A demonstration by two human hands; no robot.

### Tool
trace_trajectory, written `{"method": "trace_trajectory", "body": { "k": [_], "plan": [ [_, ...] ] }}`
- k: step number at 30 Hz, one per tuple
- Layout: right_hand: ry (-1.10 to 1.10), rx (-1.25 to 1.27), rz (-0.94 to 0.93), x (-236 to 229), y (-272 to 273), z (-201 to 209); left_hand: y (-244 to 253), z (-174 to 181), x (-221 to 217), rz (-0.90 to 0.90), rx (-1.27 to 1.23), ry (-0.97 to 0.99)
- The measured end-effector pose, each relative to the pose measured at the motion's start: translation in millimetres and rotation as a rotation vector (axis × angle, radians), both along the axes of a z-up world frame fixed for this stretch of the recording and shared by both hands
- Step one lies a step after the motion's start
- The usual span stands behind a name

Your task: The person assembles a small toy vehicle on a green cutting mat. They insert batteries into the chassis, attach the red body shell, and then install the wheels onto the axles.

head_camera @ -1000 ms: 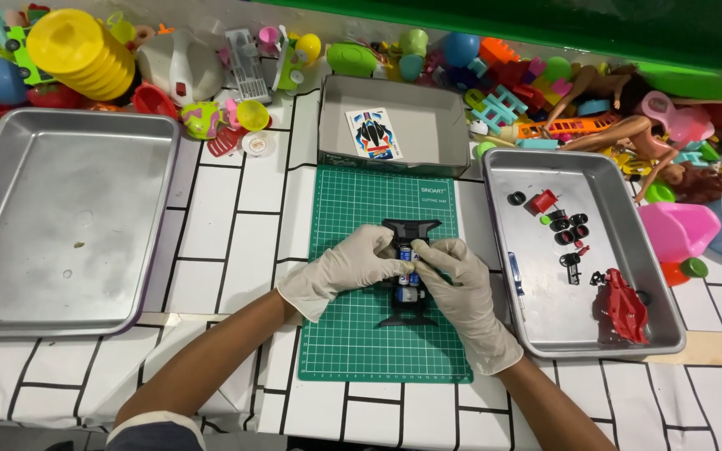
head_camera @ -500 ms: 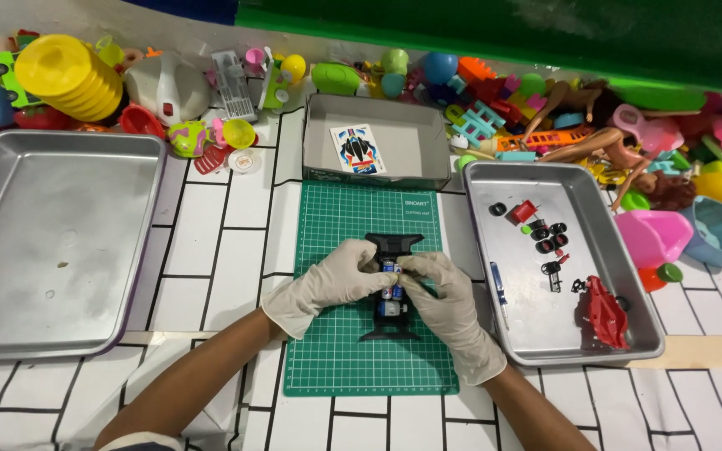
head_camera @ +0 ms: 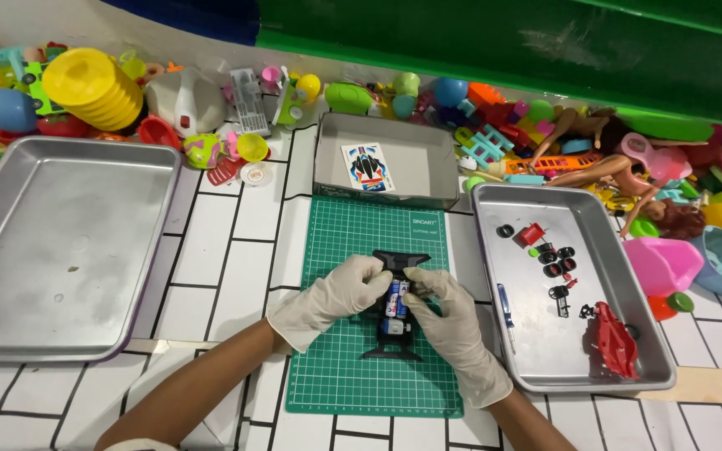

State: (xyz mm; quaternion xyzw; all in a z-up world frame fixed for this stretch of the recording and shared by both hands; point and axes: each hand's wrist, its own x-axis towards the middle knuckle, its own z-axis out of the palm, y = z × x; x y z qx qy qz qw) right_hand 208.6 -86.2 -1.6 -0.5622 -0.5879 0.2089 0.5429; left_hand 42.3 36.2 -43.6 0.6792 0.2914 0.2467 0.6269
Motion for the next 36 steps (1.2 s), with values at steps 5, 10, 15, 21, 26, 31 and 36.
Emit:
{"method": "trace_trajectory", "body": {
  "k": [5,10,15,21,26,31,36],
  "plan": [
    [-0.035,0.027,0.008,3,-1,-9,-1,-6,3,0.003,0.066,-0.034],
    [-0.028,0.071,0.059,3,1,-9,-3,-5,2,-0.001,0.078,-0.068],
    [-0.054,0.119,0.056,-1,-1,-1,-2,-12,2,-0.002,0.083,-0.061],
    [-0.049,0.128,0.069,-1,0,0,1,-20,4,-0.008,0.092,-0.073],
    [-0.024,0.094,0.078,2,1,-8,3,-27,6,-0.003,0.099,-0.098],
    [0.006,0.082,0.084,1,1,-8,4,-21,5,-0.011,0.093,-0.135],
    [0.01,0.073,0.087,1,1,-7,5,-29,7,-0.014,0.101,-0.122]
  ]
}}
